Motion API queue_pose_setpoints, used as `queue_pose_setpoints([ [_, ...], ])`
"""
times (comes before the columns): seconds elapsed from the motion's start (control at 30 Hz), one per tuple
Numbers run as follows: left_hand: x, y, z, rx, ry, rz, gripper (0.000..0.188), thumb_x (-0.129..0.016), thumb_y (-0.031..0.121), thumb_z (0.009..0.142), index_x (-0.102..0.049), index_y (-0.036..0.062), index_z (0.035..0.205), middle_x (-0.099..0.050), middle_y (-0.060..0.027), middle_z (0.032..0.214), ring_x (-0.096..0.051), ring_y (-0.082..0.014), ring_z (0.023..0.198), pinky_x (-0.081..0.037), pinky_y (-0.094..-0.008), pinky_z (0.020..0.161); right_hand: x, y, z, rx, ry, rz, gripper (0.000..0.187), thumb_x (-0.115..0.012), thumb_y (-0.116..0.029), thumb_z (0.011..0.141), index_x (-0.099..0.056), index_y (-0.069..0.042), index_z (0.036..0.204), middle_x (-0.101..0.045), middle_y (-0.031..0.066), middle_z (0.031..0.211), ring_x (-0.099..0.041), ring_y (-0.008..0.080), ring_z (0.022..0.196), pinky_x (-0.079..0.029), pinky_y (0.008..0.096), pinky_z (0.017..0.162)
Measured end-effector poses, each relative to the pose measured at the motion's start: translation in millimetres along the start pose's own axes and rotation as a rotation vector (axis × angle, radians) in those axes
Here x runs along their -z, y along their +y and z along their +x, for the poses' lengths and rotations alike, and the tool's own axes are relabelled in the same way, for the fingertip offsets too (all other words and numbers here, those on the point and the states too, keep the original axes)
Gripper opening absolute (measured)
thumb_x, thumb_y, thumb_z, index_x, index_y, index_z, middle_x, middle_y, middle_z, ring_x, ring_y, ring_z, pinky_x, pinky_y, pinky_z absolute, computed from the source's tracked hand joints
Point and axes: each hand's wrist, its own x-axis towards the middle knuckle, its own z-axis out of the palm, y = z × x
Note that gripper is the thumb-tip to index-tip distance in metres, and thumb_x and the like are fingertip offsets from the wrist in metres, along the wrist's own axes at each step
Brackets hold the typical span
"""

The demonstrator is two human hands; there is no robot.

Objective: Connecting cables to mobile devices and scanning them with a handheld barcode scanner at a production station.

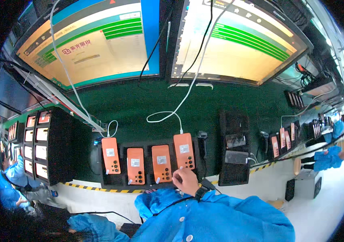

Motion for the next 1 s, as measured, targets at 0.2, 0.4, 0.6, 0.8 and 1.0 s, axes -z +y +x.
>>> queue_pose_setpoints([
  [0.2,30,104,47,-0.523,0.039,-0.015,0.011,-0.053,0.010,0.092,-0.059,0.0013,0.087,-0.065,-0.0136,0.090,-0.062,-0.0227,0.083,-0.048,-0.0336,0.078,-8,-2,1,-0.097,0.054,-0.069,0.018,-0.071,-0.025,0.081,-0.059,-0.012,0.082,-0.059,0.0044,0.066,-0.061,0.0263,0.066,-0.048,0.0401,0.057],
  [0.4,39,133,82,-0.774,0.002,-0.114,0.012,-0.053,0.010,0.092,-0.059,0.0017,0.086,-0.065,-0.0134,0.090,-0.062,-0.0226,0.082,-0.048,-0.0335,0.077,-11,-11,3,-0.199,0.146,-0.131,0.026,-0.068,-0.030,0.085,-0.056,-0.010,0.074,-0.057,0.0081,0.067,-0.060,0.0295,0.063,-0.046,0.0415,0.054],
  [0.6,14,43,77,-0.322,-0.077,-0.106,0.012,-0.053,0.010,0.092,-0.059,0.0020,0.085,-0.064,-0.0133,0.089,-0.062,-0.0225,0.082,-0.048,-0.0334,0.077,-12,-6,-13,-0.348,0.349,-0.061,0.021,-0.069,-0.024,0.085,-0.062,-0.007,0.076,-0.061,0.0103,0.072,-0.061,0.0302,0.066,-0.049,0.0392,0.058],
  [0.8,-10,-127,0,-0.190,-0.281,0.517,0.026,-0.065,0.012,0.083,-0.059,0.0037,0.107,-0.060,-0.0166,0.121,-0.048,-0.0384,0.124,-0.034,-0.0492,0.105,3,13,-88,-0.608,0.851,-0.142,0.015,-0.064,-0.009,0.083,-0.060,-0.003,0.097,-0.060,0.0108,0.086,-0.059,0.0227,0.078,-0.048,0.0345,0.071],
  [1.0,-30,-142,-21,-0.145,-0.368,0.820,0.039,-0.065,0.024,0.085,-0.058,0.0081,0.120,-0.051,-0.0127,0.141,-0.031,-0.0355,0.142,-0.017,-0.0544,0.116,0,169,-221,-1.376,1.206,0.677,0.059,-0.061,-0.036,0.090,-0.037,-0.012,0.138,-0.049,0.0145,0.130,-0.053,0.0304,0.109,-0.047,0.0432,0.088],
])
